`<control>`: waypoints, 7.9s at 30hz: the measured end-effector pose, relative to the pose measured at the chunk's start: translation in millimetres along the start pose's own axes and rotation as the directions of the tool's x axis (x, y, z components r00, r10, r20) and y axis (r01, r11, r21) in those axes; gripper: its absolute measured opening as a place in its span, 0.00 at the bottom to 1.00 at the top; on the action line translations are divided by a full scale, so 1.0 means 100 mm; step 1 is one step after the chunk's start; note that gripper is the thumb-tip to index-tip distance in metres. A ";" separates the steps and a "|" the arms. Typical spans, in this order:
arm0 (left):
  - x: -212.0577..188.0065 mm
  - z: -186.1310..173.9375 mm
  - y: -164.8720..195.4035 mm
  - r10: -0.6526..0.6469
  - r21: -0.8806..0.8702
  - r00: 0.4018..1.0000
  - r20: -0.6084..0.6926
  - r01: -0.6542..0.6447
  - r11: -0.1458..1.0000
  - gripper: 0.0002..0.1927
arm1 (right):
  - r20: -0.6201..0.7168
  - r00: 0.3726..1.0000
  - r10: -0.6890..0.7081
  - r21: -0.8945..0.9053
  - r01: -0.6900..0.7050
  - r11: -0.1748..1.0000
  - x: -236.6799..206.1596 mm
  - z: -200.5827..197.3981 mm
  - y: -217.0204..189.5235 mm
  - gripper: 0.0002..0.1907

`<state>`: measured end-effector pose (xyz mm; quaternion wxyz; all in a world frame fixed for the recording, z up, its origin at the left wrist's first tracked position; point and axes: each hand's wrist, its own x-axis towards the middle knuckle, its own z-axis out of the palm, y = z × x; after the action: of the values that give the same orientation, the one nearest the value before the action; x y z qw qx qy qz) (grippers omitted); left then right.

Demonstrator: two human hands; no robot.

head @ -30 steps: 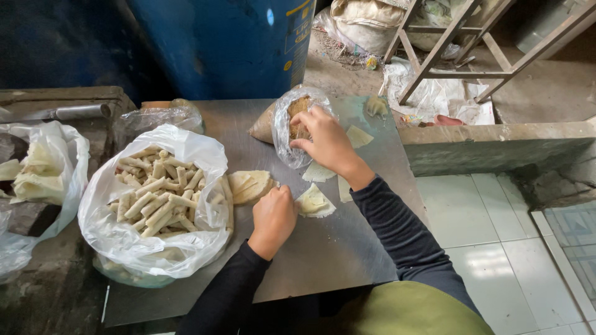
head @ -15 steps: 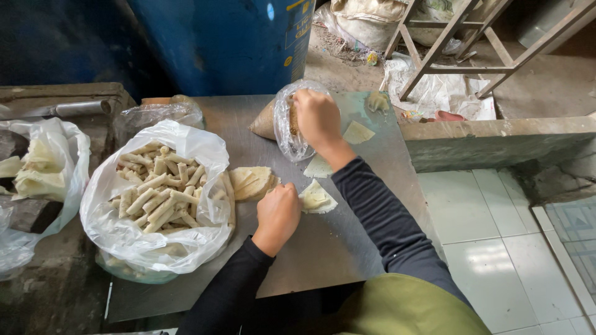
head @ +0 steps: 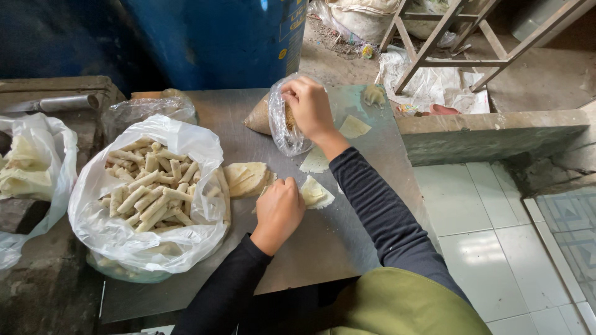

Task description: The person takes flat pieces of dough from a metal table, spoons brown filling from a plastic-lined cone onto each piece, spreads it, and folds the dough over the filling. The folded pieces are stacked in a pile on the table next to a bag of already rolled dough cylinders.

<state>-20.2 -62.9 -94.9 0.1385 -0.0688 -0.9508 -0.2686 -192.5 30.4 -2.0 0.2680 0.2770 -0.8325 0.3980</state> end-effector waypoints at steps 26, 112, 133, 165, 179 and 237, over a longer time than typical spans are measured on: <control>0.09 -0.11 -0.16 -0.088 -0.482 0.963 0.253 0.205 0.852 0.12 | -0.041 0.751 0.659 0.721 -0.434 0.539 -0.38 -0.81 0.36 0.06; -0.08 0.00 0.09 -0.063 -0.640 0.998 0.013 0.057 0.767 0.13 | 0.125 0.923 0.363 -0.429 -0.280 0.859 -2.18 -0.71 -0.45 0.06; -0.09 0.03 0.10 -0.033 -0.575 0.999 -0.042 0.002 0.818 0.16 | 0.072 0.944 0.323 -0.088 -0.317 0.945 -2.17 -0.65 -0.61 0.17; -0.01 -0.27 -0.05 0.259 -0.431 0.964 0.055 -0.211 0.877 0.04 | 0.289 0.940 0.181 -0.039 -0.177 0.983 -2.07 -0.68 -0.37 0.08; 0.05 0.05 -0.15 0.273 -0.221 0.961 0.042 -0.257 0.941 0.06 | 0.606 0.793 0.059 -0.027 -0.054 0.998 -1.59 -0.67 0.09 0.08; 0.06 0.47 0.23 -0.088 0.206 0.922 -0.378 0.176 0.963 0.10 | 0.068 0.952 0.300 -0.448 -0.239 0.861 -1.96 -0.25 0.09 0.09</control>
<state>-31.6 -18.5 -120.0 0.3016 0.0641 -0.9359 -0.1705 -55.6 103.9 -124.2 0.2077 0.1172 -0.9468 0.2161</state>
